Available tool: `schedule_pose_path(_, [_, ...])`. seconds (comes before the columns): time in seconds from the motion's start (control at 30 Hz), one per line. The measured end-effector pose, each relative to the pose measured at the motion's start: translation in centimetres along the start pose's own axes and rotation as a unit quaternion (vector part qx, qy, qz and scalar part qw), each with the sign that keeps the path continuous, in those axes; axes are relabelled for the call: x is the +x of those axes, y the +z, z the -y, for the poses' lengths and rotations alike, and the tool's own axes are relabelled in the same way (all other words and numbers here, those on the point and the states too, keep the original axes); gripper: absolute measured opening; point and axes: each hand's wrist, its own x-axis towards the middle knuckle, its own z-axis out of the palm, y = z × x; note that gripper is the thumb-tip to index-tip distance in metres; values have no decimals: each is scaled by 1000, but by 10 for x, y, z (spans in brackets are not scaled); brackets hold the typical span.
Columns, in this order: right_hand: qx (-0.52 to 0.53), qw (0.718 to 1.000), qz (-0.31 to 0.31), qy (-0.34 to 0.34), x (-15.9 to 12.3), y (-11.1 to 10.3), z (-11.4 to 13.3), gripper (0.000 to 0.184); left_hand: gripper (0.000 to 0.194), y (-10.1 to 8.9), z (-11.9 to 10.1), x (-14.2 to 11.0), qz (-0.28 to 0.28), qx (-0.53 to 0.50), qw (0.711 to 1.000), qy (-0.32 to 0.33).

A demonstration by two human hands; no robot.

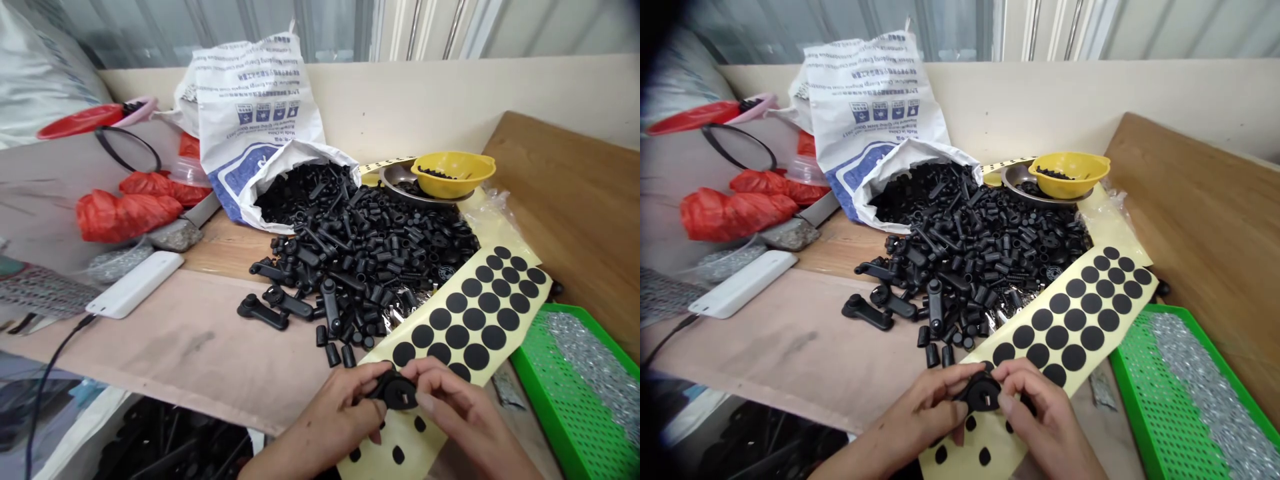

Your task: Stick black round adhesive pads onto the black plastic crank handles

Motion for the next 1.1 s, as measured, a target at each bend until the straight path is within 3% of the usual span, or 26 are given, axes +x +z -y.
schedule_pose_path(0.43, [-44,998,-23,-50,0,1,-4,19,34,0,7,-2,2,39,999,31])
schedule_pose_path(0.63, [-109,989,18,-95,2,2,-9,18,19,7,3,0,-51,48,997,27])
schedule_pose_path(0.77, [-117,987,13,-112,0,2,-9,20,17,9,8,2,-96,93,990,38])
schedule_pose_path(0.83, [-99,990,35,-97,-1,2,-6,19,18,10,10,1,-105,85,990,33])
schedule_pose_path(0.97, [23,998,60,3,-1,0,-2,25,30,10,9,-1,-102,23,995,3])
schedule_pose_path(1.1, [161,981,14,104,-1,-4,-11,27,41,7,8,-3,-108,-37,993,-23])
